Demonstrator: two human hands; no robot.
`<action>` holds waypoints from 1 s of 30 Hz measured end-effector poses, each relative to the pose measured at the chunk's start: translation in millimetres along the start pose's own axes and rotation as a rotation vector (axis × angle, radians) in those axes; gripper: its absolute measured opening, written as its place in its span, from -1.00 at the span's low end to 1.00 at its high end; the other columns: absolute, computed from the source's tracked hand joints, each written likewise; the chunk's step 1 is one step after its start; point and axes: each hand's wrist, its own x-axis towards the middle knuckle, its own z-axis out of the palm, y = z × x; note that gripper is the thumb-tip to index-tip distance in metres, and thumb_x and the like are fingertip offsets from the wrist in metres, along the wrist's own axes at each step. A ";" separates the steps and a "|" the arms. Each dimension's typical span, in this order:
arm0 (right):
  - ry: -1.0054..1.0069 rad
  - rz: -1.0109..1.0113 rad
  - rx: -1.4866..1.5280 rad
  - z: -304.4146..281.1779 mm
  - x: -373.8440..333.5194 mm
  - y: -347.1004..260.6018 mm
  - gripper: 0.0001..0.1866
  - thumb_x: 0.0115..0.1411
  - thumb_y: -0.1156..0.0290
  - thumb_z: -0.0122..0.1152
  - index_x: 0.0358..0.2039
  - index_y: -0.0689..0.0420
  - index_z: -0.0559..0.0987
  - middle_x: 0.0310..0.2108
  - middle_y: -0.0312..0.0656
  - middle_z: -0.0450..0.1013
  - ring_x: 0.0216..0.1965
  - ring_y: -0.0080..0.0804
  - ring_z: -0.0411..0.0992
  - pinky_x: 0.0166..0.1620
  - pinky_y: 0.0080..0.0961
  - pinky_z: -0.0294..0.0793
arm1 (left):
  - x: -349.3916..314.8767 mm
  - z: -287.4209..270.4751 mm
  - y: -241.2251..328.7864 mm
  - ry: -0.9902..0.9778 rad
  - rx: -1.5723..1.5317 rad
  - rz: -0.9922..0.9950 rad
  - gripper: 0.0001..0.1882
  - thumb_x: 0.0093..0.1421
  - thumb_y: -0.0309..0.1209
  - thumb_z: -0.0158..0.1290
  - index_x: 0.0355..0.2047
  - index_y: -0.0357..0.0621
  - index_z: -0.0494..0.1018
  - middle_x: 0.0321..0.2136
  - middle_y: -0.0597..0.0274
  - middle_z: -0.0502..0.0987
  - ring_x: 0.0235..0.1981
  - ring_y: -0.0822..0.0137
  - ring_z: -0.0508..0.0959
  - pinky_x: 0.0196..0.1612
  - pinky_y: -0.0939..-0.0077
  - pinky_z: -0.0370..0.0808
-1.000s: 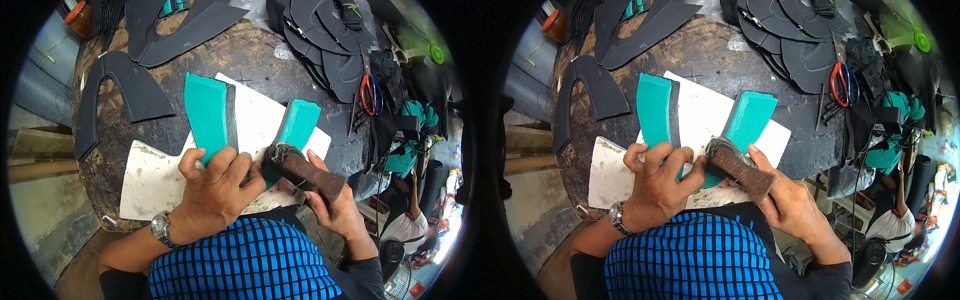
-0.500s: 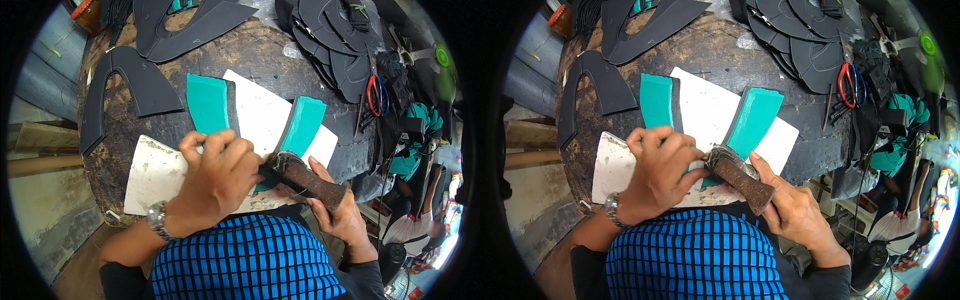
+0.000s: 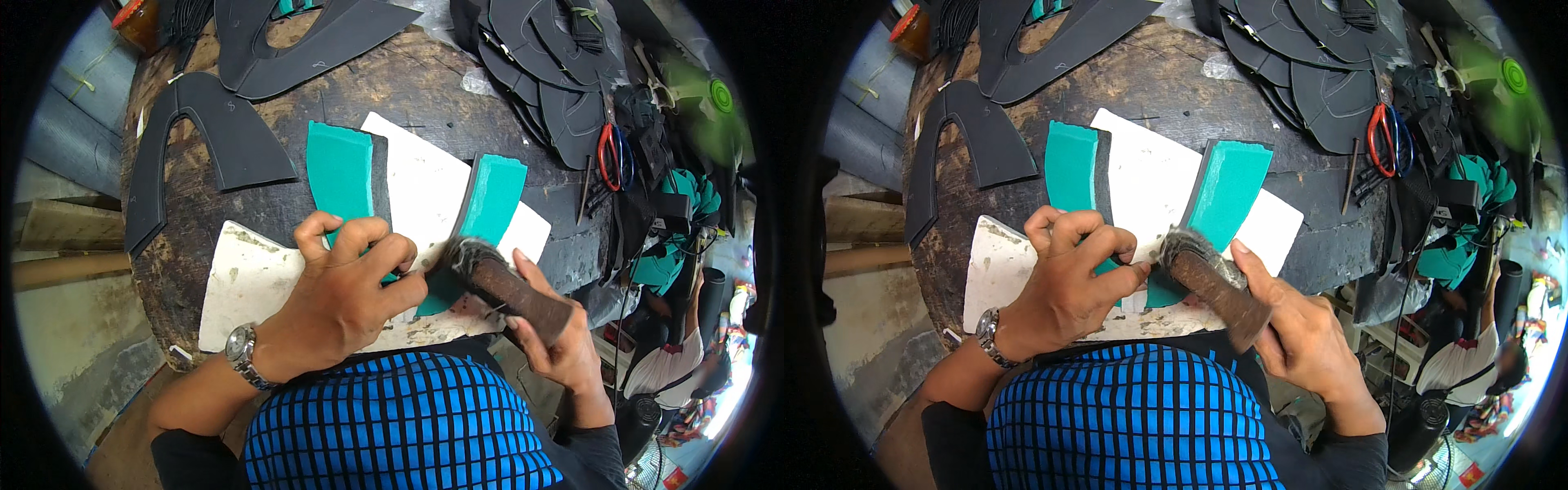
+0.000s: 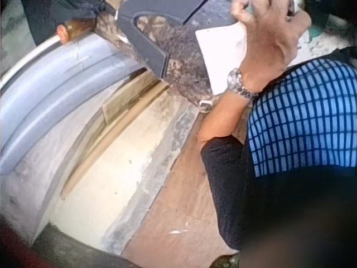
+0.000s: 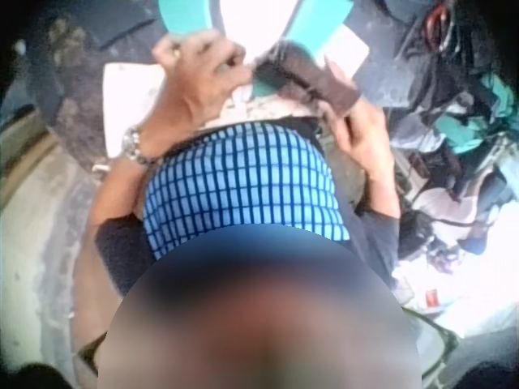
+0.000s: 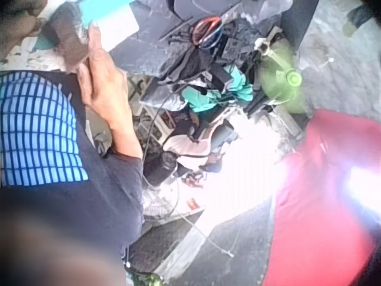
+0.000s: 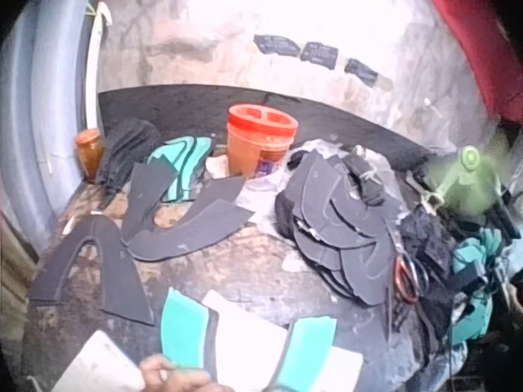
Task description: The person repeatedly smooths the edges of green and black sandal soles using a hammer-like tool on a white board. They handle each sole one at a time, flip it over, and continue smoothing the edges before placing it aside.
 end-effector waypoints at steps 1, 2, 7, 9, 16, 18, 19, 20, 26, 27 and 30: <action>0.050 -0.001 0.006 -0.3 -0.2 -2.2 -0.64 0.17 0.55 0.20 0.00 0.38 0.54 0.24 0.28 0.33 0.13 0.14 0.48 0.13 -0.30 0.48 | -0.5 0.7 0.0 0.011 0.000 0.002 -0.92 0.14 -0.39 0.25 -0.45 0.09 0.55 -0.22 0.47 0.47 -0.06 0.28 0.33 -0.01 0.04 0.04; 0.099 -0.002 0.012 0.5 -1.3 -4.6 -0.64 0.15 0.56 0.21 -0.02 0.38 0.55 0.24 0.28 0.33 0.11 0.13 0.50 0.10 -0.31 0.49 | -0.6 1.6 0.3 0.019 0.001 0.012 -0.91 0.13 -0.39 0.26 -0.45 0.11 0.55 -0.22 0.48 0.47 -0.06 0.29 0.33 -0.01 0.04 0.04; -0.073 0.007 -0.103 -0.5 0.4 -7.8 -0.60 0.10 0.58 0.18 -0.02 0.40 0.56 0.23 0.27 0.34 0.04 0.10 0.55 0.05 -0.37 0.53 | -3.6 4.0 1.5 0.045 0.005 -0.012 -0.89 0.13 -0.42 0.18 -0.47 0.14 0.50 -0.24 0.52 0.44 -0.01 0.35 0.36 0.05 0.02 0.02; 0.103 -0.059 -0.080 -0.3 -0.7 -9.7 -0.58 0.07 0.63 0.16 -0.01 0.40 0.56 0.24 0.25 0.34 0.04 0.09 0.55 0.05 -0.37 0.53 | -3.2 4.7 1.7 0.053 0.000 -0.012 -0.90 0.13 -0.43 0.14 -0.45 0.15 0.49 -0.25 0.53 0.43 0.01 0.37 0.38 0.08 0.01 0.02; 0.027 -0.144 -0.051 12.8 0.4 1.7 -0.34 0.04 0.59 0.26 0.23 0.21 0.43 -0.04 0.10 0.52 -0.18 -0.01 0.59 -0.11 -0.28 0.59 | 5.0 -16.3 -3.5 -0.043 0.028 -0.028 -0.81 0.04 -0.31 0.30 -0.36 0.04 0.53 -0.25 0.46 0.47 -0.04 0.28 0.36 0.05 -0.01 0.06; 0.056 -0.206 -0.094 15.7 -0.4 14.8 -0.28 0.04 0.53 0.28 0.28 0.14 0.40 -0.17 0.03 0.60 -0.31 -0.07 0.64 -0.23 -0.30 0.64 | 4.7 -23.0 -5.0 -0.103 0.045 -0.007 -0.79 0.04 -0.30 0.30 -0.34 0.03 0.52 -0.25 0.46 0.47 -0.03 0.29 0.35 0.08 -0.03 0.04; 0.030 -0.213 -0.108 15.1 -2.0 21.8 -0.28 0.04 0.51 0.29 0.28 0.14 0.41 -0.18 0.03 0.61 -0.31 -0.08 0.64 -0.24 -0.32 0.64 | 3.7 -24.3 -4.6 -0.118 0.063 0.034 -0.79 0.05 -0.29 0.30 -0.33 0.03 0.52 -0.25 0.47 0.47 -0.03 0.30 0.35 0.09 -0.03 0.04; 0.018 -0.224 -0.120 15.0 -4.2 28.5 -0.29 0.04 0.50 0.31 0.28 0.15 0.41 -0.19 0.02 0.61 -0.30 -0.08 0.64 -0.24 -0.34 0.64 | 2.1 -24.8 -4.4 -0.131 0.084 0.076 -0.78 0.05 -0.29 0.29 -0.31 0.03 0.52 -0.25 0.47 0.47 -0.03 0.31 0.34 0.10 -0.04 0.03; 0.083 -0.266 0.005 21.2 -14.6 47.1 -0.29 0.04 0.48 0.36 0.26 0.20 0.42 -0.10 0.09 0.59 -0.25 -0.04 0.64 -0.24 -0.36 0.62 | -9.6 -7.5 0.0 0.026 0.142 0.213 -0.84 0.09 -0.38 0.27 -0.32 0.13 0.53 -0.23 0.54 0.47 -0.03 0.36 0.31 0.11 -0.05 0.00; 0.101 -0.254 -0.016 21.5 -14.8 45.8 -0.29 0.05 0.48 0.35 0.26 0.21 0.41 -0.09 0.09 0.59 -0.25 -0.04 0.64 -0.24 -0.36 0.62 | -11.2 -4.8 0.2 0.017 0.130 0.191 -0.84 0.09 -0.40 0.27 -0.33 0.13 0.53 -0.23 0.55 0.47 -0.04 0.36 0.31 0.11 -0.05 0.00; 0.134 -0.227 -0.037 19.4 -15.7 33.3 -0.37 0.09 0.48 0.32 0.21 0.29 0.43 0.01 0.15 0.52 -0.17 -0.03 0.63 -0.16 -0.39 0.59 | -14.9 -0.7 0.9 0.044 0.123 0.164 -0.84 0.09 -0.43 0.27 -0.35 0.15 0.53 -0.22 0.57 0.47 -0.05 0.37 0.32 0.11 -0.06 -0.01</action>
